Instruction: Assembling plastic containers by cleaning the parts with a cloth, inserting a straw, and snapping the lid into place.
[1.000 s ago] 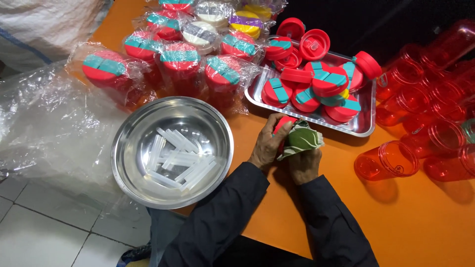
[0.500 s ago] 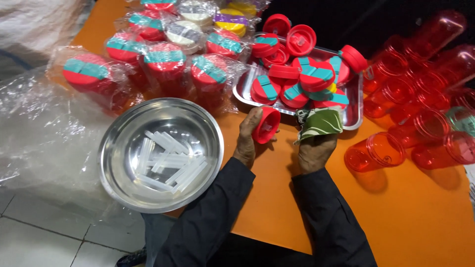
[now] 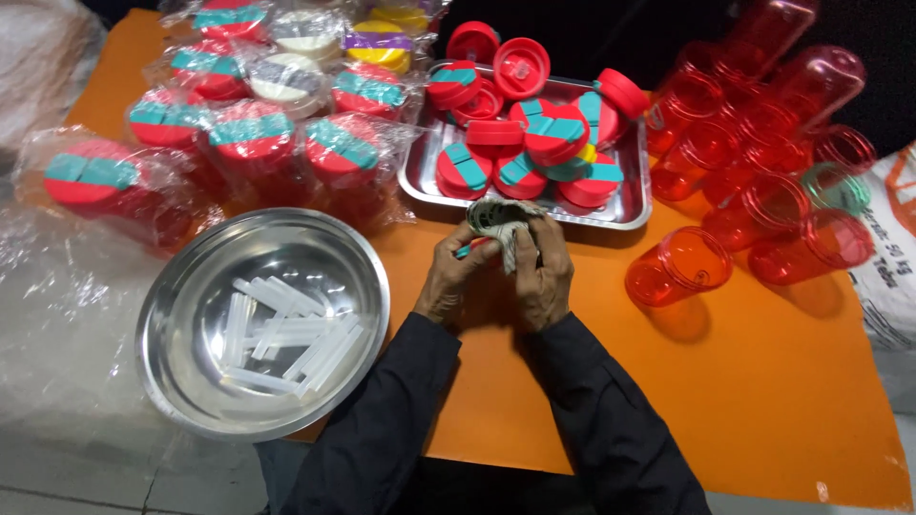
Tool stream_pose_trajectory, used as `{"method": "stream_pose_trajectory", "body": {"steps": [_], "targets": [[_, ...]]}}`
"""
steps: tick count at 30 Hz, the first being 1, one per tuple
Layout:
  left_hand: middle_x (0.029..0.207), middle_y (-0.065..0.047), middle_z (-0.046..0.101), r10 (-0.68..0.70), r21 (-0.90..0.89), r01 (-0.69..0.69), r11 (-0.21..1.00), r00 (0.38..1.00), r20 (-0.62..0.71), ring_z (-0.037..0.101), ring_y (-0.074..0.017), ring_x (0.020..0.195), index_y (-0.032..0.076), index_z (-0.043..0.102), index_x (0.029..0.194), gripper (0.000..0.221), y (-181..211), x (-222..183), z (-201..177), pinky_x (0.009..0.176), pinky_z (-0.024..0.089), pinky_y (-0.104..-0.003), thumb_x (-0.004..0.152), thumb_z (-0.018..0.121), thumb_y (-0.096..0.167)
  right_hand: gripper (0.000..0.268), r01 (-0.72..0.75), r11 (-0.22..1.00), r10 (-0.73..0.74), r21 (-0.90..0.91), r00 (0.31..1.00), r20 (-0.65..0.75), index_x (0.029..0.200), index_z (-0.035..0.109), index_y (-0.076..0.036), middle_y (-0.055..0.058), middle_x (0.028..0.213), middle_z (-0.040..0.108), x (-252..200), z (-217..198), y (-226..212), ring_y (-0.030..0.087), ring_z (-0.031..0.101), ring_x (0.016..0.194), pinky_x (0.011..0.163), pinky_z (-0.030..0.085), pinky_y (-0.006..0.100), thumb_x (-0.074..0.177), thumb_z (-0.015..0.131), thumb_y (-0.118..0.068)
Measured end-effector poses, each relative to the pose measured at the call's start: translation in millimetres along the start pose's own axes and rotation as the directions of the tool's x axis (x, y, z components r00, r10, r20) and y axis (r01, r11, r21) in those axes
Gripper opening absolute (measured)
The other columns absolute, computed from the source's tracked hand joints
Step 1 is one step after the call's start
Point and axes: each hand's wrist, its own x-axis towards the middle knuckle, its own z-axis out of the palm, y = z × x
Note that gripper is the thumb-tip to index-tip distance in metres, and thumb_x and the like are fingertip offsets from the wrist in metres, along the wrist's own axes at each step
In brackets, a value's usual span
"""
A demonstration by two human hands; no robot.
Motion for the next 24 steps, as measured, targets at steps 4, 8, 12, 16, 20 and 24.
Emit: {"method": "stream_pose_trajectory", "body": {"steps": [4,8,12,16,20,24], "targets": [[0.103,-0.011,0.063,-0.064,-0.027,0.062,0.998,0.993,-0.1,0.064,-0.0192,0.09,0.004,0.064,0.121,0.05,-15,4,-12,0.077,0.061,-0.039,0.082,0.087,0.024,0.034,-0.125,0.992,0.125,-0.015,0.991,-0.05,0.117,0.067,0.004,0.028,0.119,0.067,0,3,-20,0.047,0.065,0.115,0.1,0.052,0.053,0.105,0.064,-0.027],[0.109,-0.006,0.067,0.028,-0.1,-0.037,0.994,0.995,-0.091,0.065,-0.0148,0.1,0.009,0.063,0.12,0.041,-7,1,-3,0.092,0.057,-0.034,0.09,0.077,0.035,0.029,0.107,0.994,-0.108,-0.016,0.992,-0.07,0.123,0.07,-0.007,0.018,0.143,0.057,-5,11,-53,0.039,0.059,0.131,0.111,0.047,0.046,0.097,0.069,-0.021],[0.098,-0.008,0.069,0.009,-0.337,-0.036,0.941,0.997,-0.08,0.068,-0.0198,0.094,0.007,0.059,0.109,0.031,2,0,2,0.089,0.059,-0.039,0.093,0.075,0.029,0.035,0.021,0.997,-0.016,0.073,0.998,-0.069,0.132,0.06,-0.002,0.025,0.138,0.056,0,11,-45,0.045,0.059,0.126,0.109,0.046,0.052,0.108,0.053,-0.026],[0.105,-0.011,0.071,-0.024,-0.286,0.001,0.958,0.997,-0.074,0.07,-0.0212,0.098,0.007,0.059,0.116,0.039,-17,8,-16,0.091,0.059,-0.042,0.093,0.075,0.035,0.041,-0.263,0.937,0.252,0.231,0.965,0.076,0.132,0.054,0.001,0.031,0.131,0.058,-13,8,-24,0.05,0.056,0.125,0.109,0.044,0.057,0.111,0.043,-0.032],[0.104,-0.013,0.074,-0.028,-0.363,-0.017,0.932,0.992,-0.12,0.073,-0.0247,0.098,0.006,0.063,0.113,0.031,-6,4,1,0.091,0.061,-0.043,0.096,0.071,0.03,0.041,0.07,0.997,-0.068,0.04,0.997,-0.034,0.138,0.056,-0.003,0.025,0.144,0.052,-15,20,-46,0.046,0.054,0.132,0.111,0.044,0.053,0.102,0.064,-0.02],[0.105,-0.01,0.076,-0.102,-0.501,0.022,0.865,0.986,-0.133,0.074,-0.0231,0.097,0.008,0.07,0.111,0.035,14,-10,22,0.093,0.062,-0.043,0.095,0.071,0.039,0.039,0.094,0.993,-0.093,0.075,0.995,-0.018,0.14,0.052,0.0,0.025,0.145,0.051,-13,19,-47,0.047,0.053,0.132,0.11,0.043,0.056,0.107,0.055,-0.019]]}}
